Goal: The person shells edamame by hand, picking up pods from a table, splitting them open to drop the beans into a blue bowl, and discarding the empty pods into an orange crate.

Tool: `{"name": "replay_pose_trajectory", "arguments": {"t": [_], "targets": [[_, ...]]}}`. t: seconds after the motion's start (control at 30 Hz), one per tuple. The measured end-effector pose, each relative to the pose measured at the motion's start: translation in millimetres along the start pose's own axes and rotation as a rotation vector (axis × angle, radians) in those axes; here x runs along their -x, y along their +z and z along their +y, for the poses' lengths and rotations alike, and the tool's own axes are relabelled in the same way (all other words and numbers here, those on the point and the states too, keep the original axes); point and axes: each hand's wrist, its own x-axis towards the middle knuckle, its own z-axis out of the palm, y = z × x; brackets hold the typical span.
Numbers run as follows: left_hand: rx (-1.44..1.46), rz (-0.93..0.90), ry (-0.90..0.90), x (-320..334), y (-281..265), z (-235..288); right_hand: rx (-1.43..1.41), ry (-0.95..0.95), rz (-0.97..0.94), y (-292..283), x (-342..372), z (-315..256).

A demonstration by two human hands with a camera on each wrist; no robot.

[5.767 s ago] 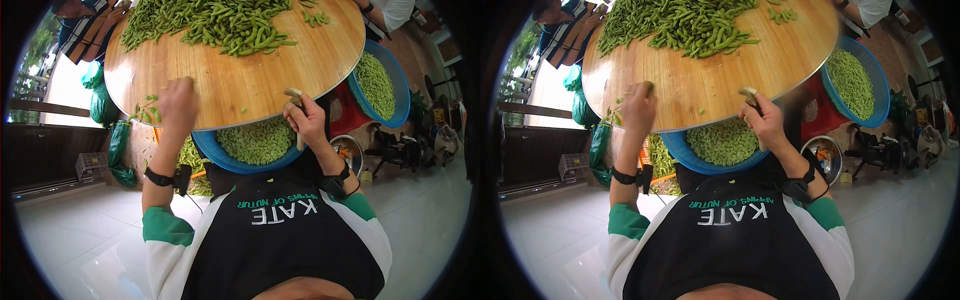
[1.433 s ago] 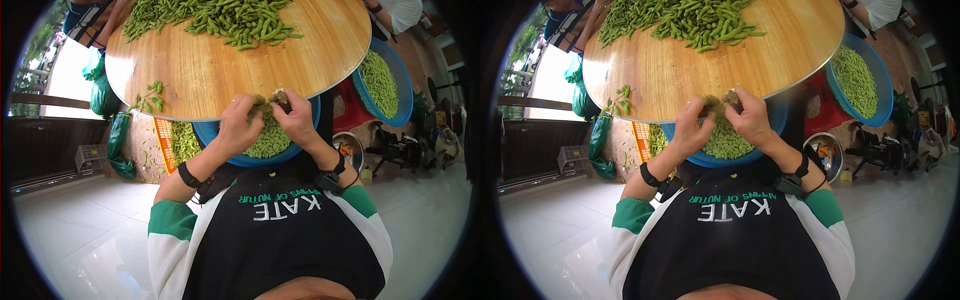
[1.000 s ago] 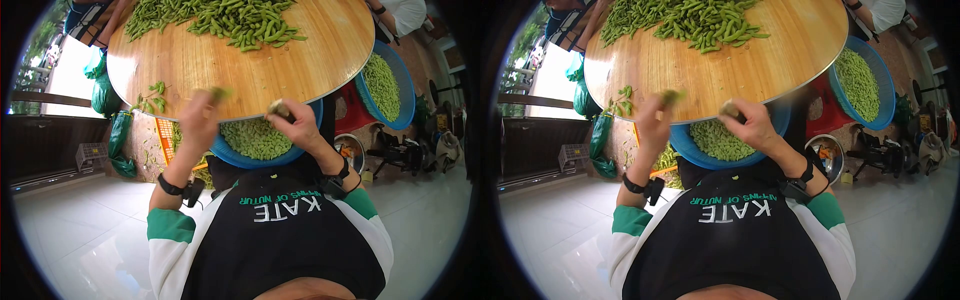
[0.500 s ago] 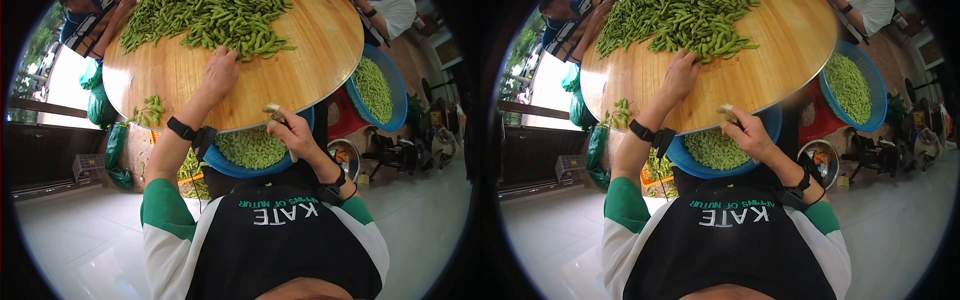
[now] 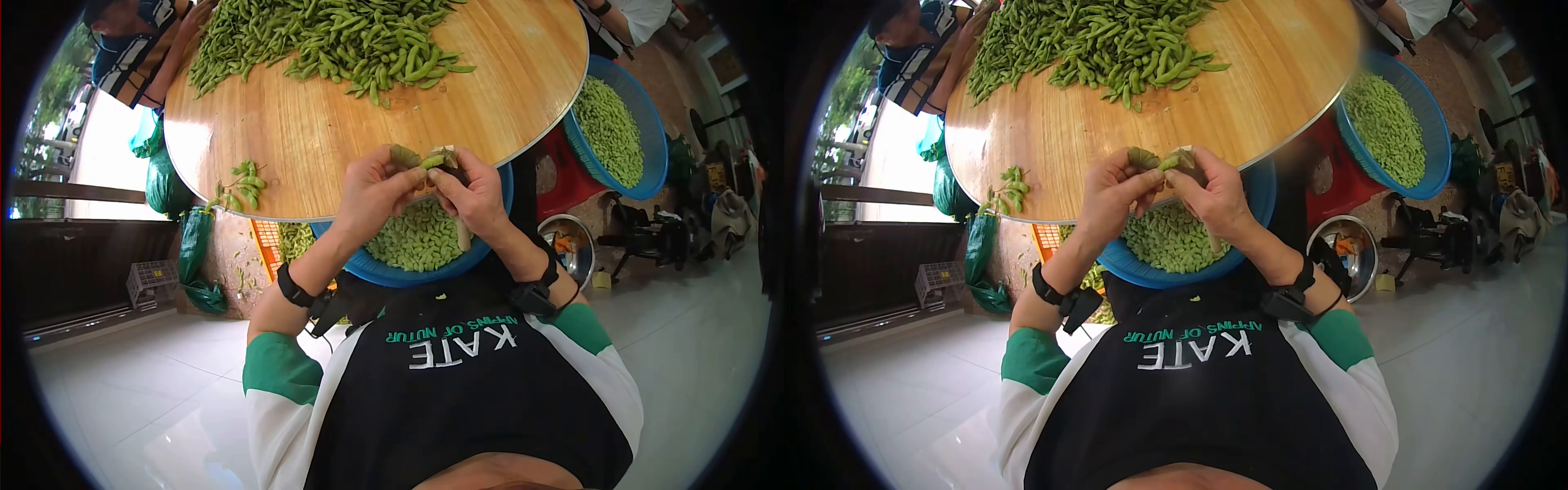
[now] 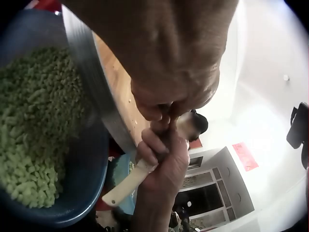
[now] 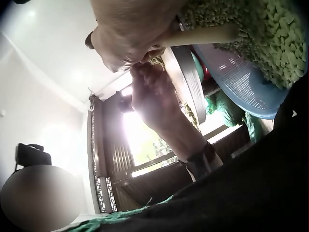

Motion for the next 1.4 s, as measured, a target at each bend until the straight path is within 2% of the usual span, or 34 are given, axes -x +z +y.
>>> {"name": "replay_pose_trajectory", "arguments": {"t": [0.33,0.63,0.8,0.93,1.0,1.03,1.13,1.2,1.23,1.3,1.4], "targets": [[-0.074,0.049,0.051,8.4,7.7,-11.9,0.153,-0.063,0.033,-0.5,5.7,3.6],[0.045,0.053,0.098,8.4,8.2,-19.7,0.22,-0.1,-0.006,-7.9,3.2,6.9],[0.233,-0.052,-0.096,4.8,0.8,-17.5,0.077,0.061,-0.087,-17.5,-1.3,5.3],[0.156,-0.032,-0.068,5.0,-1.1,-16.4,0.179,0.019,-0.057,-17.2,-3.1,4.3],[0.284,-0.155,-0.217,3.7,-9.6,-10.4,0.198,0.06,-0.162,-21.6,-4.8,1.2],[0.284,-0.153,-0.216,3.9,-9.4,-7.8,0.198,0.06,-0.164,-22.1,-4.7,0.2],[0.241,-0.175,-0.281,5.1,-6.4,-4.4,0.09,0.118,-0.209,-20.7,-3.9,-2.4],[0.013,-0.074,-0.178,5.0,-0.8,-6.5,0.32,0.036,-0.15,-18.7,-1.8,-3.6],[0.014,-0.073,-0.177,5.1,1.1,-8.6,0.321,0.036,-0.152,-16.6,-1.8,-3.1],[-0.171,-0.033,-0.136,5.4,4.7,-12.2,0.382,-0.092,-0.117,-11.7,-2.0,-1.8],[-0.204,-0.029,-0.054,9.6,7.7,-7.4,0.41,-0.04,-0.103,-12.9,-0.8,-3.9]]}}
